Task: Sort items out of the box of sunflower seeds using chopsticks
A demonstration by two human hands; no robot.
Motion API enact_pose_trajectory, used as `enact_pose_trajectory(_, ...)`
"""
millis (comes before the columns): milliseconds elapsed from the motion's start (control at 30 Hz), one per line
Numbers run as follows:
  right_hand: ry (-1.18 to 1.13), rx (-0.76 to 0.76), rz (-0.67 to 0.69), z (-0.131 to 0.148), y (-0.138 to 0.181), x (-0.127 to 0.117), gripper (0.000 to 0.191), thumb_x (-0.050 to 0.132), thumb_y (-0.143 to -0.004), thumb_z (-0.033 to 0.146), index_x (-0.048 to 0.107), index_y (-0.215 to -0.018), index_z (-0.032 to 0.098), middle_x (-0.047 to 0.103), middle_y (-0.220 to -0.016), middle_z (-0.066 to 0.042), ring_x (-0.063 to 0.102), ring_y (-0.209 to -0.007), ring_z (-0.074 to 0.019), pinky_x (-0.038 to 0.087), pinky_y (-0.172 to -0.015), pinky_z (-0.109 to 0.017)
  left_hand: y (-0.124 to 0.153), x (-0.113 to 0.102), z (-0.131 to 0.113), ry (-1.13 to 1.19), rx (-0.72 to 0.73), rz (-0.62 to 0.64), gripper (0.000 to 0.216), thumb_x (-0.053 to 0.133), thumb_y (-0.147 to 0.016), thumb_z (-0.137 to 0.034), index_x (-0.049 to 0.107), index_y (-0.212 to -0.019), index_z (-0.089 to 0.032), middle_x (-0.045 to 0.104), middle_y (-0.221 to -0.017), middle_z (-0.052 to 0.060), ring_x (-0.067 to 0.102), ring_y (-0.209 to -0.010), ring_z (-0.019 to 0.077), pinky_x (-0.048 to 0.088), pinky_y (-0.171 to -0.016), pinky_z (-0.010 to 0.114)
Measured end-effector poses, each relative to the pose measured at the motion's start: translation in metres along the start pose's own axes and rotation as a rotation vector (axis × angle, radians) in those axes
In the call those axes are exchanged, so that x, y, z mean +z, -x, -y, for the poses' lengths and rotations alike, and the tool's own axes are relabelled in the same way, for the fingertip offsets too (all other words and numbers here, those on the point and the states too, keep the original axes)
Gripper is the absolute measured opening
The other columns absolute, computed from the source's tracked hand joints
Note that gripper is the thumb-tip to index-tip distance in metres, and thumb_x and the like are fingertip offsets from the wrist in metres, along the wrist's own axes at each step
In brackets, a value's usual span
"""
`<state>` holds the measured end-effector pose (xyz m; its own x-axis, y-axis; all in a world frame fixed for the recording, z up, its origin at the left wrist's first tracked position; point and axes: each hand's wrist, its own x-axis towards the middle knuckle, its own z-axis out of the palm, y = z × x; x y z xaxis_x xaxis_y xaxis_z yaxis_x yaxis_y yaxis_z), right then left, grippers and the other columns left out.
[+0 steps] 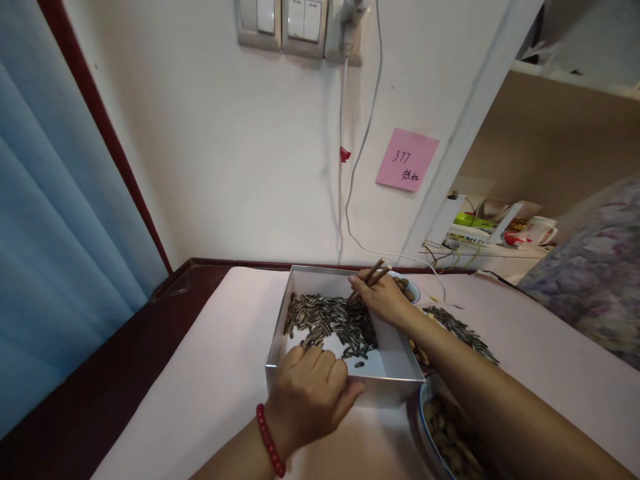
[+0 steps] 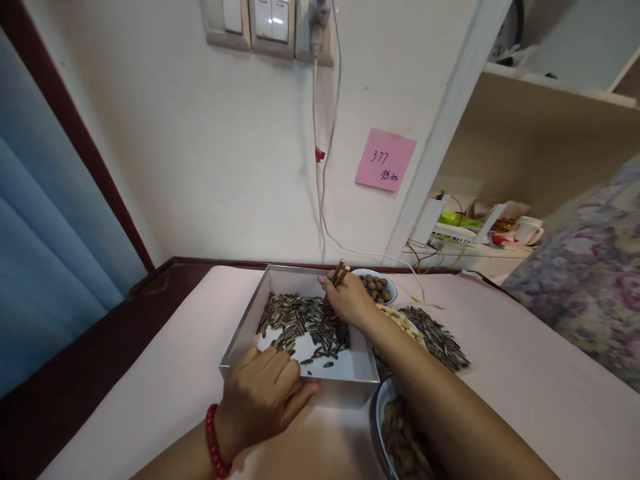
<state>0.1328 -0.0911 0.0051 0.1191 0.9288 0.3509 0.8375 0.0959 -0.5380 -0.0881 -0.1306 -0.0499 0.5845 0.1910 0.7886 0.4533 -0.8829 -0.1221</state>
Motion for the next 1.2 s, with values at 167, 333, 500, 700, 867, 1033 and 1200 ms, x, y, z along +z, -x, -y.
enact_pose_trajectory(167, -0.098, -0.011, -0.078, 0.017, 0.024, -0.034, 0.042, 0.041, -0.094, 0.049, 0.058, -0.072, 0.019, 0.061, -0.066, -0.001, 0.057, -0.067, -0.0157, 0.043, -0.062, -0.028, -0.002, -0.001, 0.0, -0.001, 0.004, 0.012, 0.031, 0.058, -0.086, -0.04, 0.045, -0.065, -0.022, 0.05, -0.06, -0.001, 0.043, -0.058, 0.0179, 0.024, -0.06, 0.035)
enact_pose_trajectory(333, -0.121, 0.046, -0.316, 0.028, 0.067, -0.098, 0.039, 0.045, -0.092, 0.054, 0.064, -0.081, 0.021, 0.068, -0.078, -0.002, 0.063, -0.077, -0.0181, 0.048, -0.072, -0.03, -0.002, -0.001, 0.001, -0.005, 0.007, 0.024, 0.031, 0.057, -0.087, -0.04, 0.045, -0.066, -0.022, 0.051, -0.06, -0.001, 0.044, -0.058, 0.0177, 0.024, -0.06, 0.035)
enact_pose_trajectory(500, -0.008, 0.254, -0.579, -0.002, 0.105, -0.144, 0.033, 0.052, -0.089, 0.052, 0.066, -0.084, 0.023, 0.07, -0.081, -0.004, 0.067, -0.079, -0.0201, 0.051, -0.074, -0.031, -0.002, -0.003, 0.001, -0.009, 0.011, 0.014, 0.03, 0.057, -0.087, -0.04, 0.045, -0.066, -0.022, 0.051, -0.06, -0.001, 0.044, -0.058, 0.0178, 0.024, -0.06, 0.035)
enact_pose_trajectory(700, -0.052, 0.35, -0.479, -0.037, 0.122, -0.145, 0.033, 0.055, -0.087, 0.051, 0.064, -0.08, 0.02, 0.068, -0.074, -0.007, 0.068, -0.07, -0.0237, 0.053, -0.065, -0.035, -0.002, -0.003, 0.001, -0.017, 0.007, 0.025, 0.03, 0.057, -0.087, -0.039, 0.046, -0.065, -0.022, 0.05, -0.06, -0.001, 0.044, -0.058, 0.0183, 0.025, -0.061, 0.035)
enact_pose_trajectory(867, -0.247, 0.208, -0.505, -0.006, 0.111, -0.125, 0.038, 0.051, -0.088, 0.057, 0.061, -0.087, 0.02, 0.067, -0.086, -0.005, 0.067, -0.079, -0.021, 0.056, -0.077, -0.034, -0.002, -0.001, 0.001, -0.025, 0.012, 0.014, 0.031, 0.057, -0.087, -0.039, 0.046, -0.064, -0.022, 0.05, -0.059, -0.001, 0.044, -0.058, 0.018, 0.025, -0.061, 0.035)
enact_pose_trajectory(1033, -0.203, 0.021, -0.216, 0.02, 0.08, -0.077, 0.038, 0.042, -0.094, 0.053, 0.061, -0.085, 0.021, 0.064, -0.083, -0.003, 0.061, -0.08, -0.0185, 0.05, -0.072, -0.031, -0.003, -0.002, 0.001, -0.021, 0.011, 0.017, 0.031, 0.056, -0.088, -0.04, 0.046, -0.064, -0.021, 0.051, -0.059, -0.001, 0.044, -0.057, 0.0173, 0.025, -0.061, 0.034)
enact_pose_trajectory(1200, -0.142, -0.062, -0.042, 0.024, 0.044, -0.031, 0.039, 0.04, -0.095, 0.046, 0.055, -0.07, 0.02, 0.057, -0.069, 0.0, 0.054, -0.07, -0.0158, 0.041, -0.065, -0.029, -0.003, -0.003, 0.001, -0.018, 0.019, 0.014, 0.031, 0.056, -0.088, -0.04, 0.046, -0.065, -0.021, 0.052, -0.06, -0.001, 0.045, -0.058, 0.0171, 0.024, -0.06, 0.034)
